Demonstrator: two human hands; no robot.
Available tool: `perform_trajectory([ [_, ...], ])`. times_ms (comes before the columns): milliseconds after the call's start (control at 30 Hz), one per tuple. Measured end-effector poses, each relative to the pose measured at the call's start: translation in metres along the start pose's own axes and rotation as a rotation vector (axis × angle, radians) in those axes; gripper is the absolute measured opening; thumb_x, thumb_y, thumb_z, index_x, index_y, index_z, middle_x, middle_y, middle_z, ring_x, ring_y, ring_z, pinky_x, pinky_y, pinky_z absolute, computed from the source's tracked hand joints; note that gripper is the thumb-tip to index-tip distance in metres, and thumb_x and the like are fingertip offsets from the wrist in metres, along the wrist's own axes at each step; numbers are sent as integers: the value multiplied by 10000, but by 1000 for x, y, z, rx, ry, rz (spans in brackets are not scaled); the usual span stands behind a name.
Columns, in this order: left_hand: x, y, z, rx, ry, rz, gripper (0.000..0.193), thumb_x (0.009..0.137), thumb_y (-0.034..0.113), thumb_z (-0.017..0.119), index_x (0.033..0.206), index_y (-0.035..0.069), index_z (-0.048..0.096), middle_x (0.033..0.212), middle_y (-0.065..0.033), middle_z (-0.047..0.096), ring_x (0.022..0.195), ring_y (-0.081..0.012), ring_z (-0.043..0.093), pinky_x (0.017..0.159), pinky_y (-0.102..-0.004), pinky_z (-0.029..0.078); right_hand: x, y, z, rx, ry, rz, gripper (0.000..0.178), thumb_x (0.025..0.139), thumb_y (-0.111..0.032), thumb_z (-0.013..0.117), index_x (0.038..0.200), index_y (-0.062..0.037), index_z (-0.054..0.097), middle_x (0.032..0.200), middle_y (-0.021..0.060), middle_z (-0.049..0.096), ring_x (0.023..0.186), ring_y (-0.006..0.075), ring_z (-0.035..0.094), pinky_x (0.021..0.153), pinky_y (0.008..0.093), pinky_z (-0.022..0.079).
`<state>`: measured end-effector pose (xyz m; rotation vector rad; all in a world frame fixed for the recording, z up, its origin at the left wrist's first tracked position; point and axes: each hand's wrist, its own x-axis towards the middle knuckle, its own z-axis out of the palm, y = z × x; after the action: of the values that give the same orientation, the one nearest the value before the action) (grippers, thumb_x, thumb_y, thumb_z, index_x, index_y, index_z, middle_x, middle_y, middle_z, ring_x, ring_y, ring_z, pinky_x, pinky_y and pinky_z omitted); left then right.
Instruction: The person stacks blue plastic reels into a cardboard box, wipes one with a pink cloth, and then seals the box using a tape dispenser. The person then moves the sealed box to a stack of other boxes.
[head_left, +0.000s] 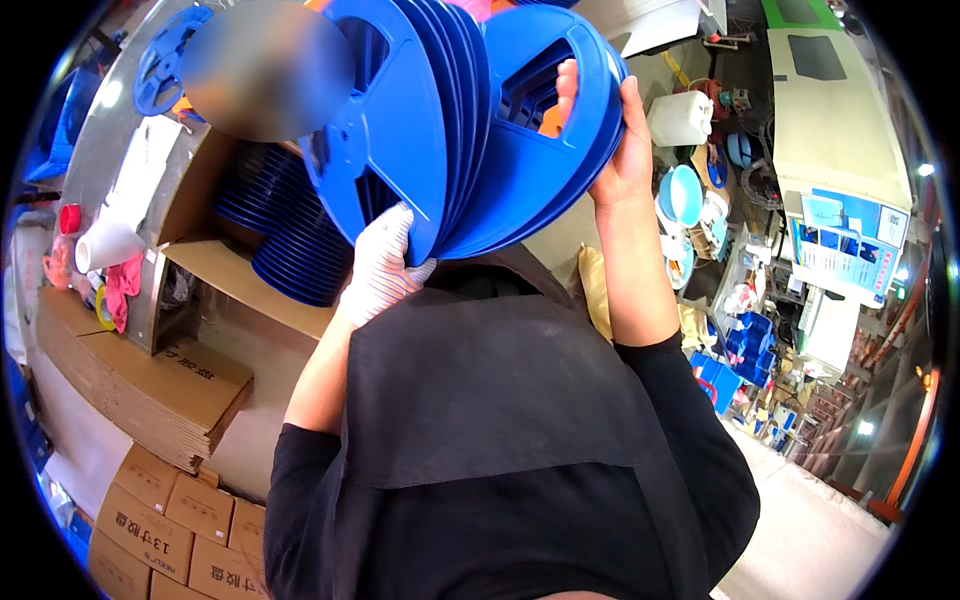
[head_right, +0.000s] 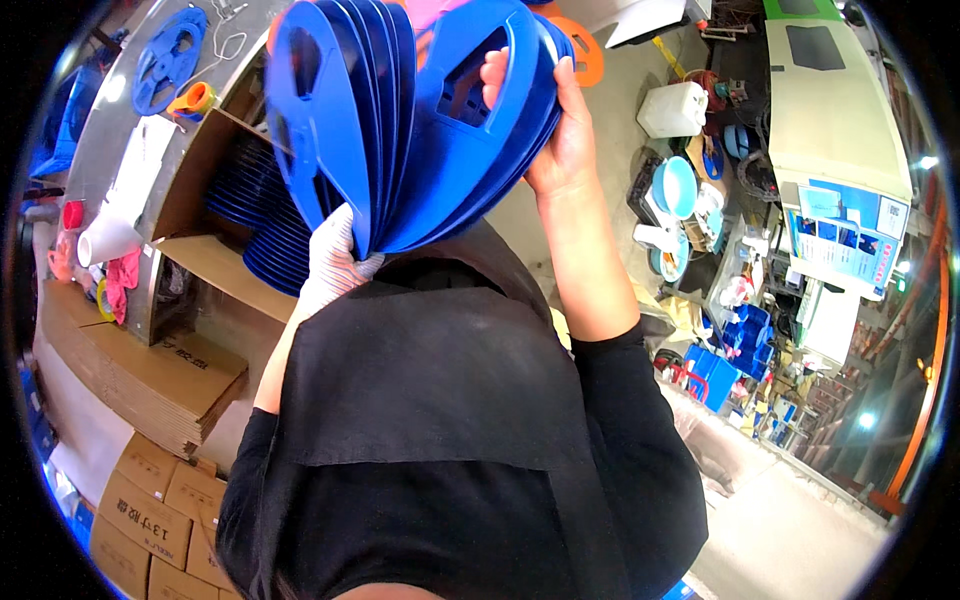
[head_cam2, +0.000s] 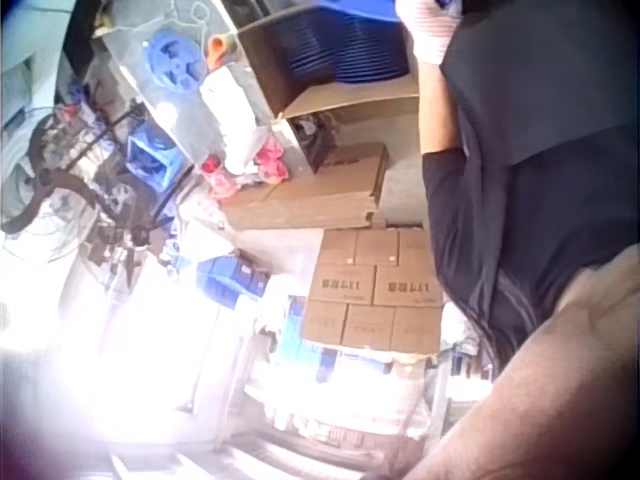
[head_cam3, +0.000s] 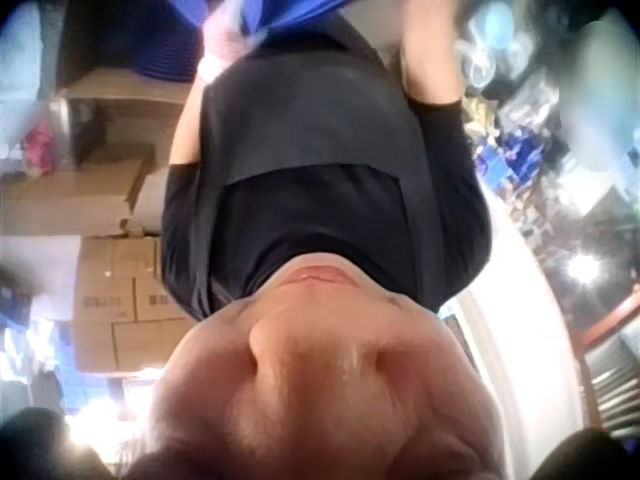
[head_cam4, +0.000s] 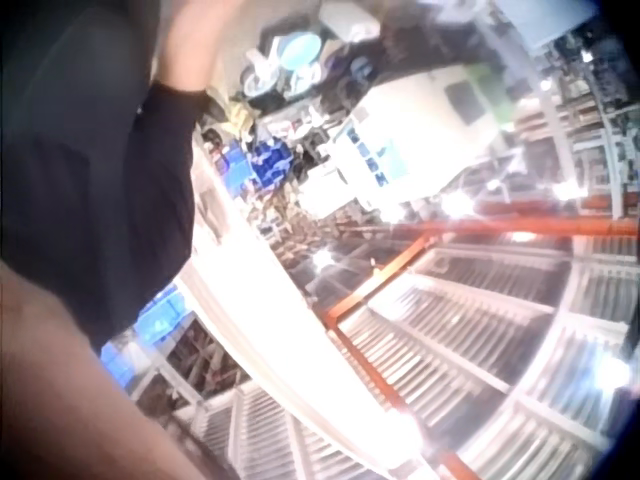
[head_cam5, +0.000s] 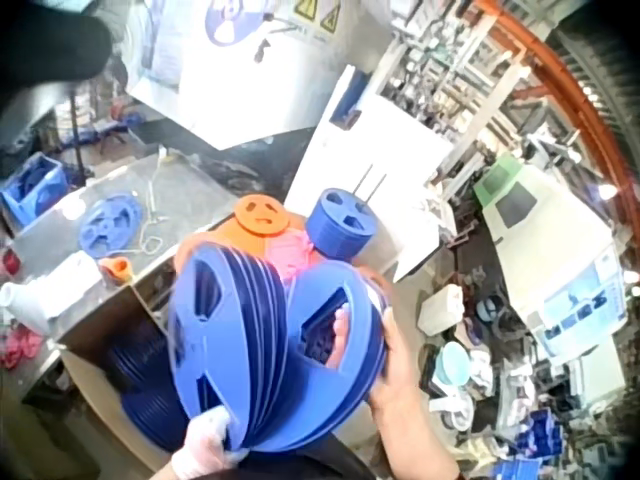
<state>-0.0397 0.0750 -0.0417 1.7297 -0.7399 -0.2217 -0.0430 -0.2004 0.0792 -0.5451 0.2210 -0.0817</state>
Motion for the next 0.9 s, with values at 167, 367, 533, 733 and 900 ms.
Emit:
perform_trajectory([
  [167, 6, 6, -25, -1189, 193, -479, 401, 761, 26, 607, 1156, -13, 546, 974, -90, 655, 982, -247, 632, 919, -384, 499, -1, 10, 0, -417, 270, -46, 521, 940, -396, 544, 1245, 21, 479, 1190, 205, 598, 984, 273, 649, 836, 366, 556],
  [367, -42, -51, -36, -1707, 603, -558, 496, 704, 57, 680, 1173, 31, 521, 992, -82, 626, 1010, -288, 600, 939, -445, 499, -46, -12, -53, -524, 497, -129, 462, 965, -333, 519, 1277, 4, 466, 1153, 204, 614, 914, 248, 663, 769, 346, 560],
  [533, -51, -48, -43, -1743, 657, -404, 447, 722, 60, 680, 1146, 55, 538, 952, -34, 637, 946, -215, 599, 900, -375, 502, -65, -17, -76, -520, 589, -144, 406, 979, -366, 479, 1231, -49, 489, 1134, 174, 627, 939, 261, 649, 774, 352, 548],
  [733, -50, -48, -52, -1695, 676, -347, 441, 713, 75, 701, 1118, 65, 525, 890, -22, 600, 868, -195, 586, 815, -345, 499, -66, -19, -90, -362, 568, -84, 380, 981, -345, 482, 1147, -6, 527, 1153, 176, 616, 1041, 280, 619, 828, 355, 551],
  [900, -49, -41, -52, -1726, 670, -329, 449, 723, 86, 698, 1135, 60, 523, 892, -26, 603, 855, -198, 584, 813, -346, 507, -61, -15, -84, -438, 640, -86, 396, 982, -306, 483, 1232, -2, 520, 1112, 139, 625, 1025, 258, 625, 862, 361, 526],
])
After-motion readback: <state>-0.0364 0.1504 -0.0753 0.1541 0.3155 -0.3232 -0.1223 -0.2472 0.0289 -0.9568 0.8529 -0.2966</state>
